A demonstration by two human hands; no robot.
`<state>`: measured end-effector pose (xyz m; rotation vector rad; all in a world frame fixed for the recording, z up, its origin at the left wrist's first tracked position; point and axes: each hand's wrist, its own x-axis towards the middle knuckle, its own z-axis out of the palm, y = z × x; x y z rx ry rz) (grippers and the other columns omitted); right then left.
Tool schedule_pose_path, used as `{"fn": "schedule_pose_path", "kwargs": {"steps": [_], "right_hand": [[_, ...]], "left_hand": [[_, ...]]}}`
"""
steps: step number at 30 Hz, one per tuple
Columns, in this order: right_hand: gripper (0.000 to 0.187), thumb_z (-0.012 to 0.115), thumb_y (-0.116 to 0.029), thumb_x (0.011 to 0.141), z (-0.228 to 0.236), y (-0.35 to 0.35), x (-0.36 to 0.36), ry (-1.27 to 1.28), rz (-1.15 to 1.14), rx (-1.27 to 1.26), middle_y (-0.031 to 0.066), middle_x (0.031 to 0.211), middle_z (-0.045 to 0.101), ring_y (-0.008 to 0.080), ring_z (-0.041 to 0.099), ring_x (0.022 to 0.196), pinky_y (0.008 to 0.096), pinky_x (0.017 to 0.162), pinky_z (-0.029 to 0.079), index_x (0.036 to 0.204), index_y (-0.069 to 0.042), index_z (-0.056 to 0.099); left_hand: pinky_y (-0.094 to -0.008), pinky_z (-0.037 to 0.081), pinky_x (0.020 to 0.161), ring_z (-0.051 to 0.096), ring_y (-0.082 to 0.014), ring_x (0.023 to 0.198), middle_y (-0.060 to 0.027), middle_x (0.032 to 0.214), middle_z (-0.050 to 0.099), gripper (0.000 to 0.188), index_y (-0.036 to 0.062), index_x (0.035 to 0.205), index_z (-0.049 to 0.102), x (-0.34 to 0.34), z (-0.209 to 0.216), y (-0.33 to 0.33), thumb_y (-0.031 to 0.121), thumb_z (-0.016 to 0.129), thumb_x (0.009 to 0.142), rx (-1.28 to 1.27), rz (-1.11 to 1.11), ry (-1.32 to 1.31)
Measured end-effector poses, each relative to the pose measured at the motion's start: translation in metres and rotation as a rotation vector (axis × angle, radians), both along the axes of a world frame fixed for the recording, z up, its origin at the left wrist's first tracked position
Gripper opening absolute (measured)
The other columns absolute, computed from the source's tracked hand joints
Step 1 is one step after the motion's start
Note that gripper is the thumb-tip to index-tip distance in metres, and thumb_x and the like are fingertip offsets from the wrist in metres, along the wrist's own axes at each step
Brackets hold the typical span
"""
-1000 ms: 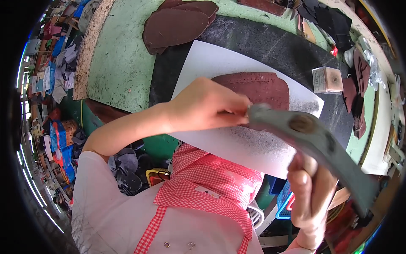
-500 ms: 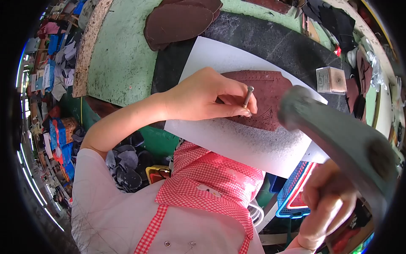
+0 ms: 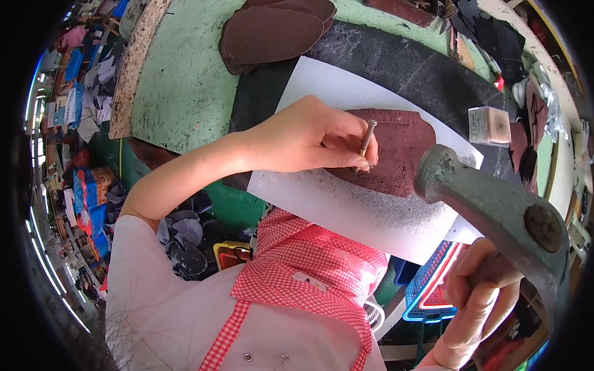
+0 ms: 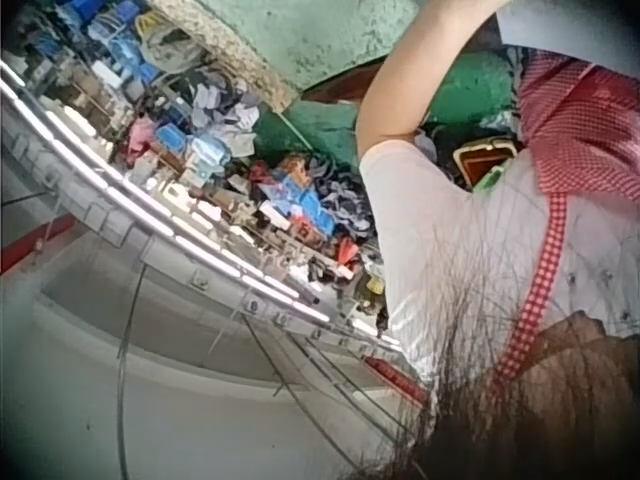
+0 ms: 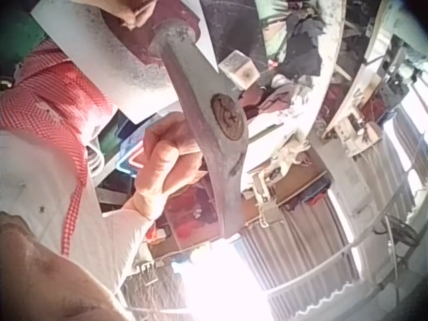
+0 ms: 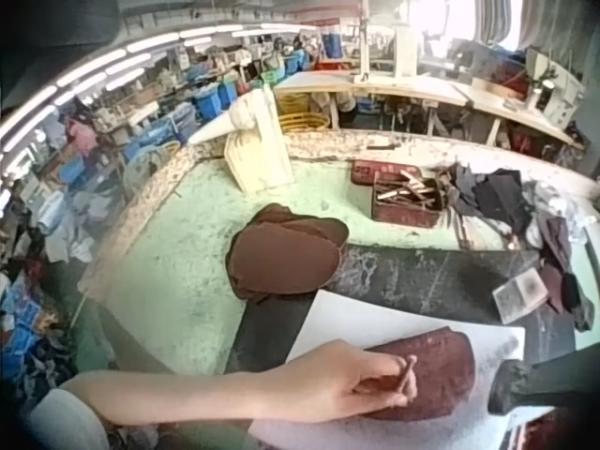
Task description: Using a metal punch and a hammer to create decorative holes in leather shoe components on a workbench.
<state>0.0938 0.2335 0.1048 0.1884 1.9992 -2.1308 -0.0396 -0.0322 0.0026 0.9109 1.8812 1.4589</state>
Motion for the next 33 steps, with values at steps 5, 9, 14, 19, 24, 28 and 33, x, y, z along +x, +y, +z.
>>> {"fn": "schedule_pose_path", "kwargs": {"steps": [5, 9, 14, 19, 24, 28, 33], "right_hand": [[0.046, 0.055, -0.041, 0.095, -0.001, -0.013, 0.003, 0.196, 0.014, 0.316, 0.0061, 0.059, 0.045, 0.0095, 0.044, 0.045, 0.0203, 0.042, 0.036, 0.092, 0.003, 0.043], [0.036, 0.059, -0.032, 0.092, 0.012, 0.052, -0.039, 0.051, 0.794, -0.061, 0.0098, 0.066, 0.055, 0.014, 0.057, 0.057, 0.0225, 0.059, 0.051, 0.091, 0.003, 0.05], [0.054, 0.046, -0.053, 0.095, -0.013, -0.047, -0.01, 0.047, 0.086, 0.592, -0.0018, 0.06, 0.041, 0.0034, 0.031, 0.047, 0.0186, 0.044, 0.02, 0.087, 0.0, 0.05], [0.038, 0.062, -0.033, 0.089, -0.004, 0.013, -0.026, -0.039, 0.492, -0.036, 0.0057, 0.061, 0.051, 0.0116, 0.051, 0.053, 0.0249, 0.048, 0.042, 0.094, 0.004, 0.054], [0.047, 0.051, -0.046, 0.095, -0.01, -0.035, 0.004, 0.132, 0.127, 0.899, 0.0033, 0.066, 0.049, 0.0085, 0.046, 0.058, 0.0235, 0.051, 0.035, 0.098, 0.001, 0.049], [0.049, 0.048, -0.048, 0.096, -0.005, -0.041, 0.005, 0.109, -0.066, 0.437, 0.0017, 0.061, 0.042, 0.0054, 0.035, 0.045, 0.0206, 0.04, 0.023, 0.089, 0.001, 0.045], [0.052, 0.049, -0.052, 0.094, -0.004, -0.052, 0.001, 0.071, 0.012, 0.618, -0.0015, 0.06, 0.041, 0.0043, 0.03, 0.044, 0.02, 0.041, 0.02, 0.085, -0.001, 0.046]], "left_hand": [[-0.0268, 0.055, 0.079, 0.07, -0.0166, 0.085, -0.007, 0.092, 0.071, 0.012, 0.0004, 0.096, 0.065, 0.0, 0.0, -0.004, 0.007, 0.066, 0.087, -0.007, -0.035, -0.001], [-0.0265, 0.054, 0.067, 0.069, -0.0182, 0.074, -0.0018, 0.084, 0.07, 0.012, 0.0088, 0.094, 0.067, 0.01, 0.0, 0.002, 0.015, 0.068, 0.084, -0.016, 0.013, 0.376], [-0.0293, 0.051, 0.058, 0.066, -0.0218, 0.067, -0.0005, 0.075, 0.067, 0.011, 0.0141, 0.091, 0.067, 0.009, -0.003, -0.005, 0.022, 0.069, 0.084, -0.143, 0.007, 0.512], [-0.0257, 0.052, 0.066, 0.068, -0.0218, 0.074, -0.0023, 0.087, 0.07, 0.012, 0.008, 0.095, 0.067, 0.003, -0.002, -0.006, 0.013, 0.067, 0.085, 0.022, 0.001, 0.169], [-0.0257, 0.053, 0.066, 0.068, -0.0216, 0.074, -0.0013, 0.09, 0.07, 0.014, 0.0087, 0.094, 0.068, 0.012, 0.01, -0.01, 0.013, 0.07, 0.08, -0.181, -0.07, 0.63], [-0.0262, 0.053, 0.064, 0.067, -0.0221, 0.071, -0.0019, 0.088, 0.07, 0.012, 0.0095, 0.092, 0.068, 0.001, -0.005, -0.012, 0.014, 0.07, 0.081, 0.047, 0.023, 0.198], [-0.0275, 0.053, 0.064, 0.068, -0.0205, 0.072, -0.0018, 0.087, 0.07, 0.011, 0.0094, 0.091, 0.067, 0.006, 0.004, -0.012, 0.015, 0.07, 0.082, -0.048, -0.011, 0.348]]}}
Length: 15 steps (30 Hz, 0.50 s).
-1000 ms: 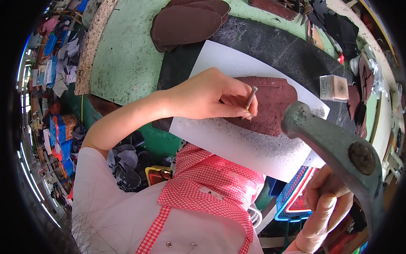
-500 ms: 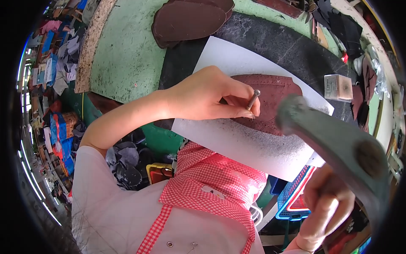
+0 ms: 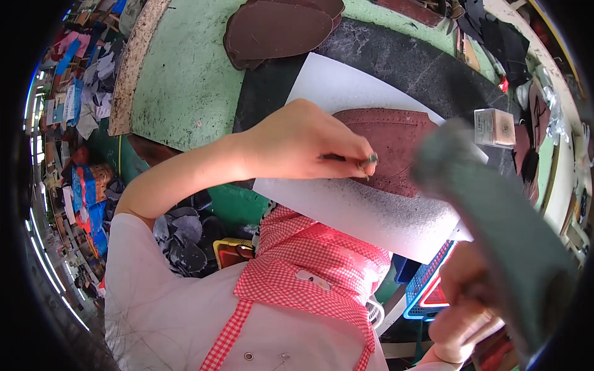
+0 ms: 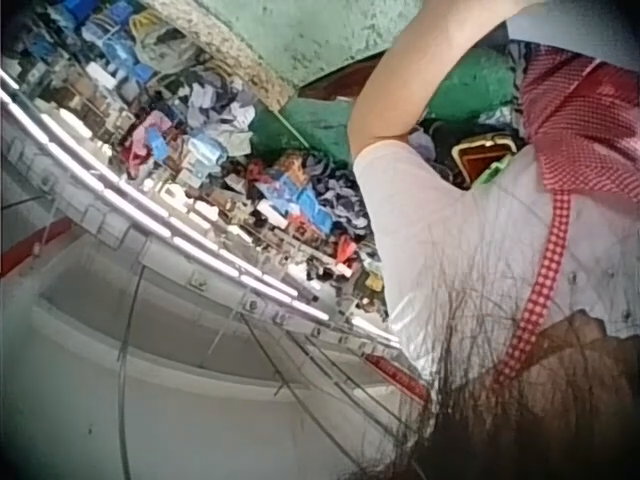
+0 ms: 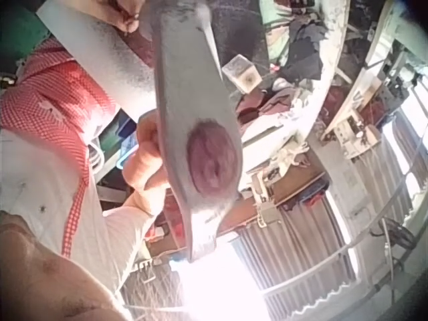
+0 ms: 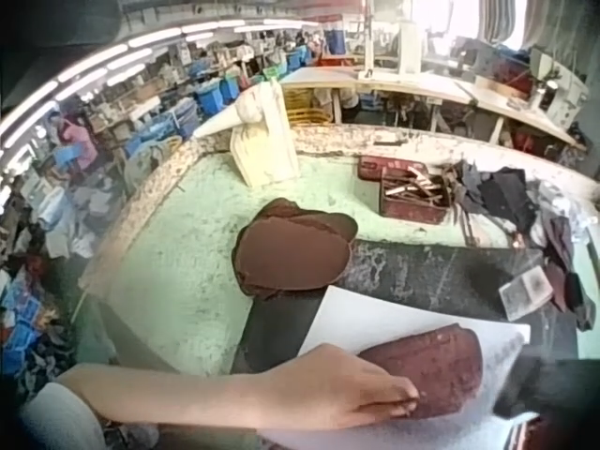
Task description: Using a metal punch and a hammer to create decorative holes in leather shoe components on a workbench.
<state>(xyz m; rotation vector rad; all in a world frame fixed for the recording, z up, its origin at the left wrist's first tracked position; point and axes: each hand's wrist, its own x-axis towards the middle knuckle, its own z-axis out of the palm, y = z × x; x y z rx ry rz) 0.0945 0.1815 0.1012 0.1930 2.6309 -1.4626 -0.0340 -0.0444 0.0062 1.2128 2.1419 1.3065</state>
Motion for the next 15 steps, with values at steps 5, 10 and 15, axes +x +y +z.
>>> {"fn": "schedule_pose_path", "kwargs": {"steps": [5, 10, 15], "right_hand": [[0.053, 0.048, -0.053, 0.094, -0.016, -0.003, -0.004, 0.165, -0.036, -0.006, -0.0017, 0.058, 0.039, 0.0029, 0.028, 0.044, 0.0193, 0.041, 0.018, 0.083, -0.001, 0.047], [0.046, 0.059, -0.042, 0.091, 0.018, 0.075, -0.056, -0.343, 0.801, -0.618, 0.0065, 0.066, 0.052, 0.0092, 0.048, 0.05, 0.0212, 0.048, 0.043, 0.09, 0.002, 0.049], [0.052, 0.047, -0.053, 0.095, -0.014, -0.005, -0.015, -0.06, 0.072, -0.068, -0.0019, 0.059, 0.036, 0.0025, 0.03, 0.047, 0.0193, 0.043, 0.019, 0.09, -0.001, 0.047]], "left_hand": [[-0.0283, 0.053, 0.063, 0.068, -0.0196, 0.072, -0.0013, 0.086, 0.07, 0.01, 0.0095, 0.09, 0.067, -0.007, -0.001, -0.007, 0.016, 0.07, 0.082, -0.062, -0.015, -0.02], [-0.0285, 0.053, 0.065, 0.069, -0.019, 0.076, -0.0033, 0.085, 0.069, 0.01, 0.0089, 0.091, 0.066, -0.012, -0.003, -0.003, 0.017, 0.067, 0.085, 0.072, -0.04, -0.151], [-0.0267, 0.054, 0.071, 0.069, -0.0168, 0.079, -0.0046, 0.086, 0.069, 0.01, 0.0027, 0.092, 0.065, -0.001, 0.006, -0.011, 0.011, 0.065, 0.086, -0.19, -0.077, 0.295]]}}
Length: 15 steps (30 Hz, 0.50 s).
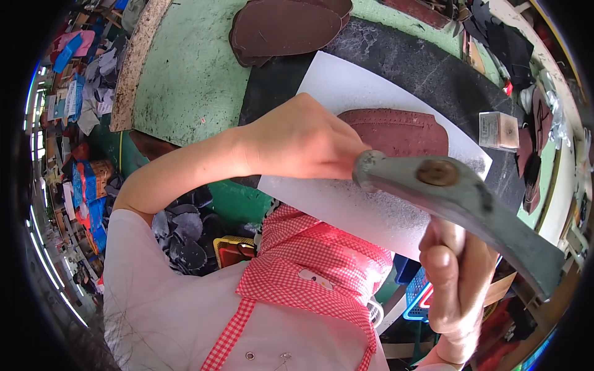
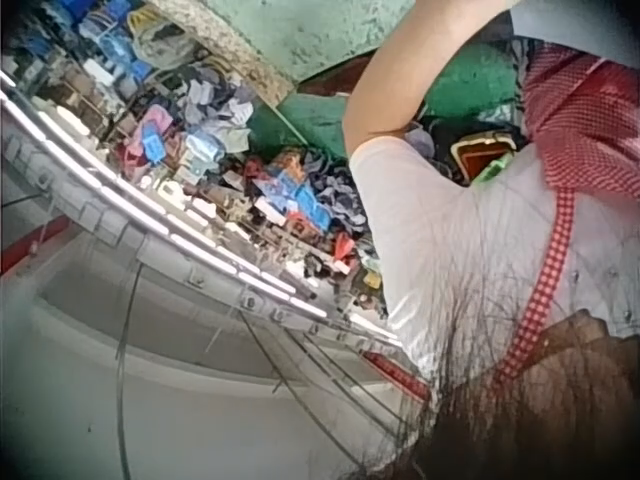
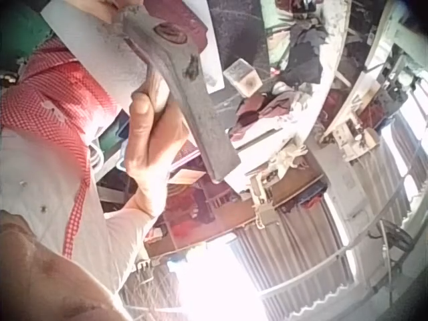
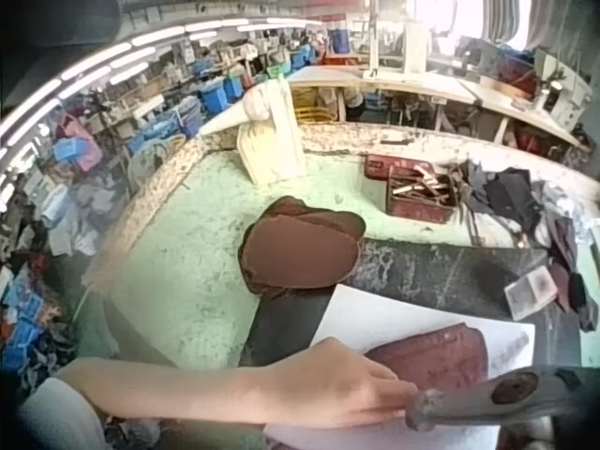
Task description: Using a metal punch and a hammer to create decorative holes in leather shoe components on a workbench.
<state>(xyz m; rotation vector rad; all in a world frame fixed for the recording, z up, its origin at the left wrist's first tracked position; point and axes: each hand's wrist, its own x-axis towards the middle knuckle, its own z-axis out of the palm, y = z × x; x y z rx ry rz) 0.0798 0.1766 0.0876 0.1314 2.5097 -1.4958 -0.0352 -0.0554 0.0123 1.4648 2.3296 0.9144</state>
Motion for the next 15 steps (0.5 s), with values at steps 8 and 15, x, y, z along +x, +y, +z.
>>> {"fn": "schedule_pose_path", "kwargs": {"steps": [8, 15], "right_hand": [[0.045, 0.049, -0.042, 0.097, 0.017, 0.062, -0.006, -0.035, 0.428, -0.262, 0.0039, 0.06, 0.043, 0.0073, 0.04, 0.049, 0.0233, 0.048, 0.041, 0.087, 0.003, 0.045], [0.049, 0.047, -0.04, 0.098, 0.008, 0.019, 0.013, -0.028, -0.077, -0.114, 0.001, 0.07, 0.047, 0.0047, 0.034, 0.054, 0.0208, 0.048, 0.024, 0.116, 0.005, 0.051]], "left_hand": [[-0.0251, 0.053, 0.068, 0.068, -0.0182, 0.074, -0.0031, 0.087, 0.069, 0.011, 0.0052, 0.093, 0.066, -0.012, -0.007, 0.005, 0.012, 0.067, 0.084, 0.19, -0.004, -0.273], [-0.0245, 0.052, 0.07, 0.066, -0.0116, 0.075, -0.0036, 0.082, 0.068, 0.012, 0.0004, 0.096, 0.064, -0.008, -0.017, 0.0, 0.007, 0.066, 0.087, 0.32, 0.217, -0.693]]}}
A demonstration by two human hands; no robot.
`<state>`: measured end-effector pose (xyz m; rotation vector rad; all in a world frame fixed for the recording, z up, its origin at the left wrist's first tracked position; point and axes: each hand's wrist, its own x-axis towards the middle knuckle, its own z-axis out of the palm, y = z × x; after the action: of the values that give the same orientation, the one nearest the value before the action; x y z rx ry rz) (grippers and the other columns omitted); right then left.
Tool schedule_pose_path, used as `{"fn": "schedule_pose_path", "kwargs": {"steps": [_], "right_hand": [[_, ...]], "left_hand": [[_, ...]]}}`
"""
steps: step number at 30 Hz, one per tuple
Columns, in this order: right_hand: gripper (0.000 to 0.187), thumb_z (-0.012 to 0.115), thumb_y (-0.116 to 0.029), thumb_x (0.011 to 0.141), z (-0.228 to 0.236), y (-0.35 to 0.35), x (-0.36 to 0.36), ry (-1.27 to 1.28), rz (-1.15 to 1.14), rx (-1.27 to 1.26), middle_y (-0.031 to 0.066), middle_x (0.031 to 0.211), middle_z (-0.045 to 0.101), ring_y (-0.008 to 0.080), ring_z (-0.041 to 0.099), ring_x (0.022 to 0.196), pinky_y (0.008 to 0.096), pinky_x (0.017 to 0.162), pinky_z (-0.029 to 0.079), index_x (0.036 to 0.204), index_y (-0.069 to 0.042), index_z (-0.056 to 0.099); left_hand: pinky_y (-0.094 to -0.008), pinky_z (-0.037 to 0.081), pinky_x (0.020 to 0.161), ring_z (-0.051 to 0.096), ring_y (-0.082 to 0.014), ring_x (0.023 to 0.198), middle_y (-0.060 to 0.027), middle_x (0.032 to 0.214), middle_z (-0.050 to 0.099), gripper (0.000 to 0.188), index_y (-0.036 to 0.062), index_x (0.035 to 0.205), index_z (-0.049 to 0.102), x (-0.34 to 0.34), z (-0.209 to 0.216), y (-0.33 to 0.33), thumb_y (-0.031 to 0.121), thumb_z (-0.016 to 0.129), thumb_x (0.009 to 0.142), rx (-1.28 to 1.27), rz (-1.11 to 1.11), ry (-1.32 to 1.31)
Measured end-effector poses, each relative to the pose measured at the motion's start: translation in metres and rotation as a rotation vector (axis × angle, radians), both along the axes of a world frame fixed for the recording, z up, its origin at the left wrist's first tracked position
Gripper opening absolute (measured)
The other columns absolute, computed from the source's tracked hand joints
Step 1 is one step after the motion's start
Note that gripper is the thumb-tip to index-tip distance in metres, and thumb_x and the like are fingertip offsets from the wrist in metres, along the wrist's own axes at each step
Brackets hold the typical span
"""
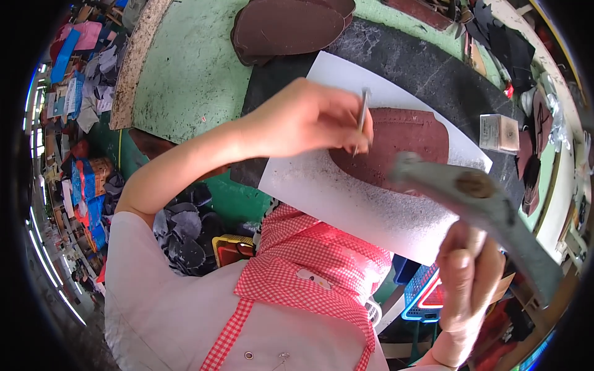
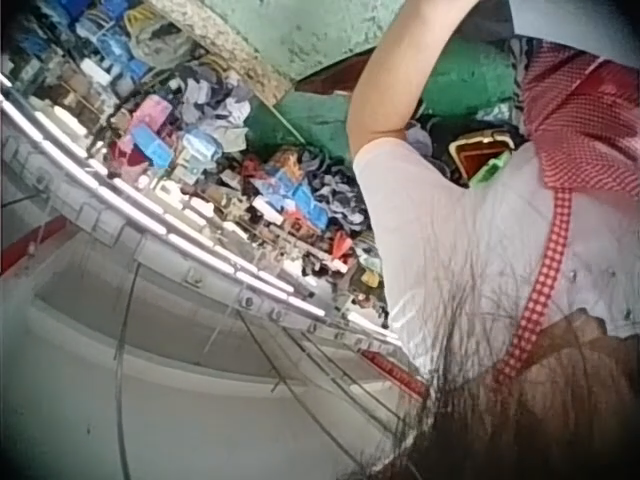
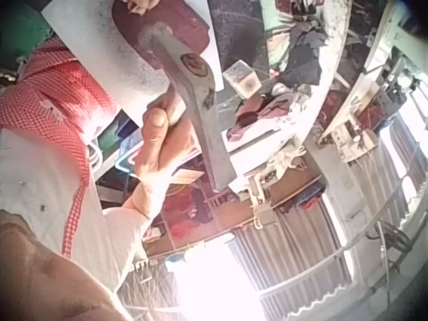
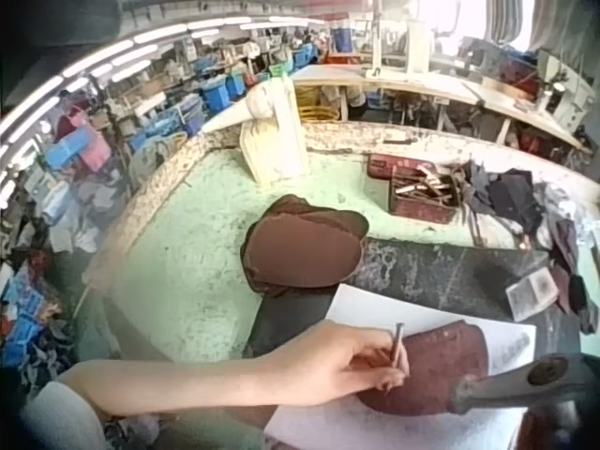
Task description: Using a metal punch and a hammer to create decorative holes in leather shoe components on a workbench.
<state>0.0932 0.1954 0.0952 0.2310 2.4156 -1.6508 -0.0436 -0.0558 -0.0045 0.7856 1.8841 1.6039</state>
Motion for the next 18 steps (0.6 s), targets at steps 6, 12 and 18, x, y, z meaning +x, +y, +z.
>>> {"fn": "schedule_pose_path", "kwargs": {"steps": [6, 12, 18], "right_hand": [[0.033, 0.052, -0.009, 0.096, -0.015, 0.041, 0.021, 0.036, -0.205, 0.109, -0.0012, 0.086, 0.051, -0.0017, 0.03, 0.054, 0.0138, 0.044, 0.02, 0.127, 0.001, 0.047], [0.038, 0.053, -0.006, 0.094, -0.016, 0.058, 0.037, 0.048, -0.266, 0.058, 0.007, 0.098, 0.059, 0.0013, 0.041, 0.057, 0.0175, 0.048, 0.035, 0.13, 0.002, 0.048], [0.029, 0.051, -0.009, 0.097, -0.027, 0.077, 0.047, 0.202, -0.214, 0.119, 0.0035, 0.094, 0.055, -0.0012, 0.033, 0.055, 0.0123, 0.046, 0.025, 0.123, 0.004, 0.05]], "left_hand": [[-0.0228, 0.052, 0.075, 0.064, -0.0082, 0.08, -0.0033, 0.084, 0.068, 0.007, -0.0003, 0.093, 0.064, -0.005, 0.012, 0.015, 0.004, 0.066, 0.087, -0.135, 0.022, -0.018], [-0.022, 0.052, 0.069, 0.065, -0.0069, 0.076, -0.0031, 0.082, 0.068, 0.007, 0.0005, 0.091, 0.066, 0.009, 0.015, 0.088, 0.005, 0.067, 0.086, 0.135, 0.003, 0.031], [-0.0258, 0.051, 0.063, 0.07, -0.0146, 0.072, -0.0069, 0.08, 0.071, 0.011, 0.008, 0.088, 0.071, -0.051, 0.002, 0.203, 0.015, 0.072, 0.08, 0.287, 0.325, 0.497]]}}
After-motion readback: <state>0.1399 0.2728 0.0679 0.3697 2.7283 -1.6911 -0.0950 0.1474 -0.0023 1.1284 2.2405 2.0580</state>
